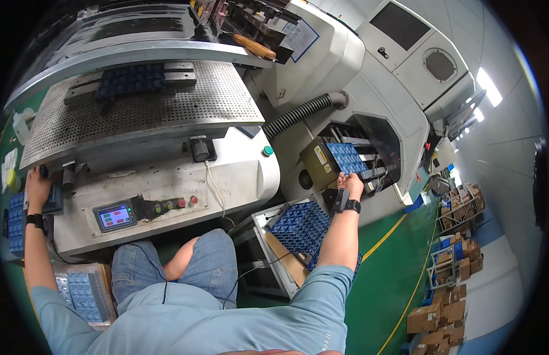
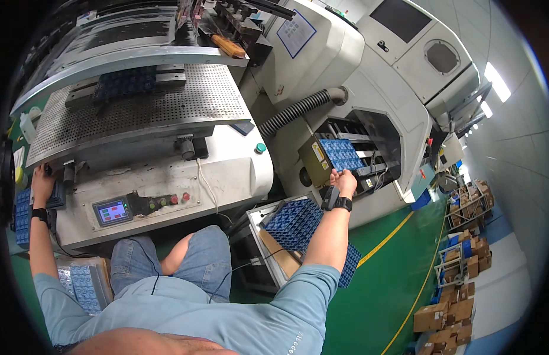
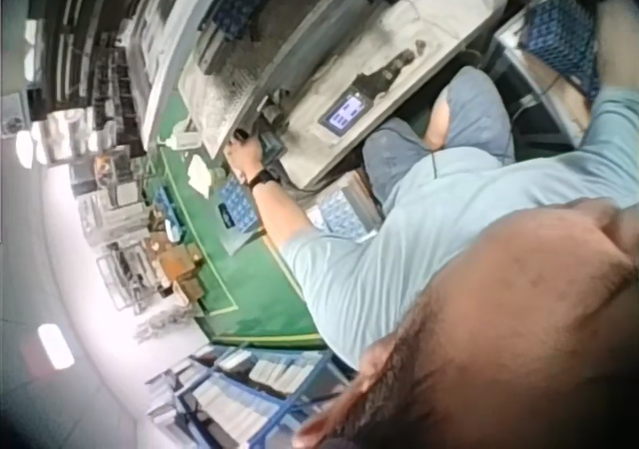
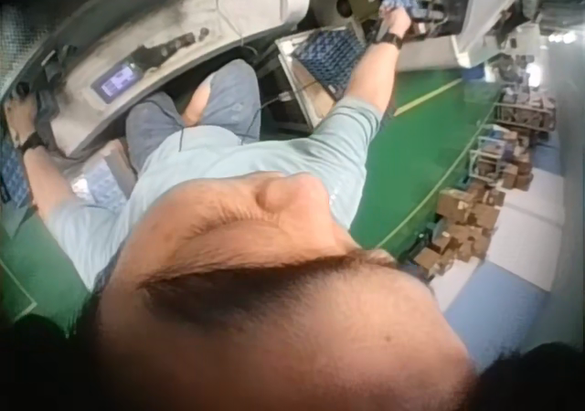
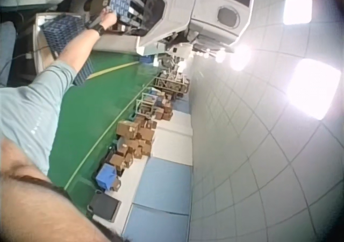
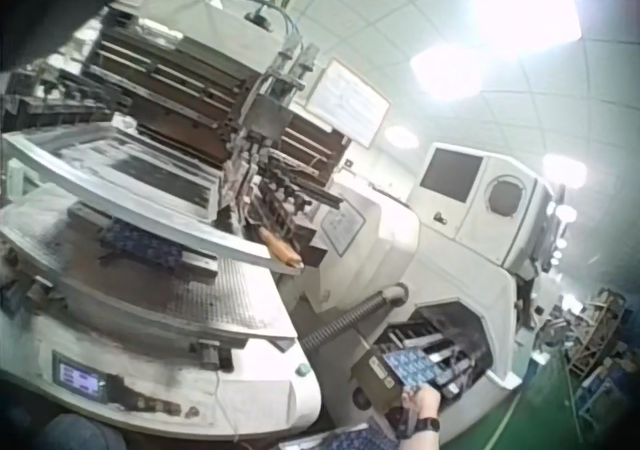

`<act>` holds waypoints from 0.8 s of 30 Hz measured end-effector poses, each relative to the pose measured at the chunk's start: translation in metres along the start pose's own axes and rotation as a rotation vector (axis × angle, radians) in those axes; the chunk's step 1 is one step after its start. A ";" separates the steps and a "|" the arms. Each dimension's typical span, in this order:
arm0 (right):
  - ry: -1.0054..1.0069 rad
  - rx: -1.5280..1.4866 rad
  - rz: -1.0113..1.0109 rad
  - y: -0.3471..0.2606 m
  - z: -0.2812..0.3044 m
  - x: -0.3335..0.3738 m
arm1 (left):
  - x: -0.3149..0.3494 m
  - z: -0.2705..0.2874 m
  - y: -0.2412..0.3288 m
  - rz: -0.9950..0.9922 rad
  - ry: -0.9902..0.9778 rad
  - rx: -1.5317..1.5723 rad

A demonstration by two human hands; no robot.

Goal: Operating a surface mount technology machine by loading and unloading circuit board panels from trays.

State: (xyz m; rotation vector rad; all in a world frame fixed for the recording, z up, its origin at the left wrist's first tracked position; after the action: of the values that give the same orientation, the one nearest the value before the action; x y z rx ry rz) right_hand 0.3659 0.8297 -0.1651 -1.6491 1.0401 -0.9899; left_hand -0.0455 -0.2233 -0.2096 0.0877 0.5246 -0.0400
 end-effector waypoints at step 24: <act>0.164 -0.451 0.137 0.009 0.027 -0.023 | -0.001 -0.001 0.005 -0.081 0.078 0.015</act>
State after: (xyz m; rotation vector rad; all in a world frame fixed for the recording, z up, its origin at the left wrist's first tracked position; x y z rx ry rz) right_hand 0.3816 0.8566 -0.1836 -1.8429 1.5536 -0.8498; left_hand -0.0462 -0.2181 -0.2097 0.0825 0.6062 -0.1204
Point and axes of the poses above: each hand's wrist, its own x-axis away from the middle knuckle, its own z-axis out of the back of the hand, y = z × x, the point moved 9 cm from there along -x, towards the middle knuckle, and after that the axes turned 2 degrees about z, right-handed, at the moved point
